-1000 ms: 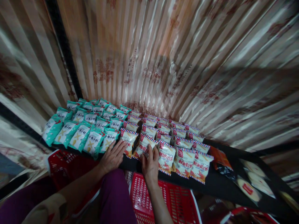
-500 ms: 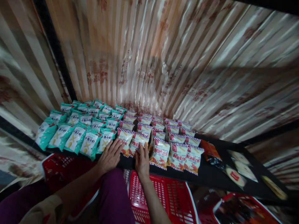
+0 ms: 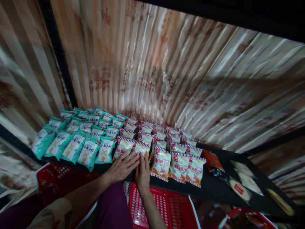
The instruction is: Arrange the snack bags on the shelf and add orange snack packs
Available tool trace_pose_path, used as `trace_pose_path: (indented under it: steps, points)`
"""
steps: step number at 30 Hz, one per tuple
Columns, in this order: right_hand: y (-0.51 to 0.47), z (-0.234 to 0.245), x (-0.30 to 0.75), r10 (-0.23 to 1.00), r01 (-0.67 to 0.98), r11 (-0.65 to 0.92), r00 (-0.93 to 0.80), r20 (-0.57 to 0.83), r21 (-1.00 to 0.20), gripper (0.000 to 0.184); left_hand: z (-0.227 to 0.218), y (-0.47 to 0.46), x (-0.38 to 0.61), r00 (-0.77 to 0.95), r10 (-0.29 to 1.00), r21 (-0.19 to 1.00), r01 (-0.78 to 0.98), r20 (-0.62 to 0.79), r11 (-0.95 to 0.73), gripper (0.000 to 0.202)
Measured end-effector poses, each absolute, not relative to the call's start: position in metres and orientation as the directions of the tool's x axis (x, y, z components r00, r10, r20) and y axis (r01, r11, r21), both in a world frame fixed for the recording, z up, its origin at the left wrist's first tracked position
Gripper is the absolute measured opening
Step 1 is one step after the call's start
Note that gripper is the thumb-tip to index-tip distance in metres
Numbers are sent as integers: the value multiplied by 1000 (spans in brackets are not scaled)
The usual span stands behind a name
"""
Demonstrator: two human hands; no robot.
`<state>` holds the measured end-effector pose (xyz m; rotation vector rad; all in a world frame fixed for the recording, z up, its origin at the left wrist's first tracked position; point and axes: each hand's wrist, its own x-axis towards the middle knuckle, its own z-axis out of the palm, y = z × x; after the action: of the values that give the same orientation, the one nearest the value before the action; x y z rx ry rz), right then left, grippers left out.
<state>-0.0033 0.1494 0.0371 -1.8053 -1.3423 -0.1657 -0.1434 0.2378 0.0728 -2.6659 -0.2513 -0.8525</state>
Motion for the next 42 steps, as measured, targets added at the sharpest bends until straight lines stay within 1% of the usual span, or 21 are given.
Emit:
trace_pose_path:
  steps: [3, 7, 12, 16, 21, 24, 29, 34, 38, 42]
  points:
    - [150, 35, -3, 722, 836, -48, 408, 559, -547, 48, 69, 239, -138, 811, 81, -242, 266, 579, -933, 36]
    - [148, 39, -3, 712, 830, -22, 404, 574, -557, 49, 65, 240, -139, 815, 101, -222, 272, 571, -936, 37]
    - [148, 73, 17, 689, 805, -46, 454, 565, -591, 49, 63, 239, -140, 819, 110, -188, 257, 563, -948, 38]
    - [170, 112, 47, 716, 759, -74, 492, 495, -647, 52, 63, 238, -139, 808, 108, -159, 242, 579, -957, 36]
    - [201, 137, 67, 804, 706, -173, 504, 315, -687, 63, 60, 239, -139, 805, 104, -146, 230, 584, -962, 37]
    - [208, 140, 66, 841, 698, -221, 490, 229, -682, 64, 59, 239, -139, 799, 106, -145, 235, 592, -961, 36]
    - [209, 135, 58, 852, 695, -267, 494, 174, -668, 63, 60, 239, -139, 786, 99, -142, 232, 611, -962, 36]
    - [208, 129, 55, 842, 654, -321, 528, 109, -685, 63, 60, 239, -139, 791, 105, -147, 239, 603, -960, 36]
    - [209, 129, 56, 839, 625, -320, 536, 93, -712, 62, 59, 239, -139, 798, 103, -150, 237, 594, -960, 37]
    - [209, 131, 58, 856, 602, -318, 514, 50, -733, 67, 58, 240, -139, 800, 104, -143, 231, 591, -963, 38]
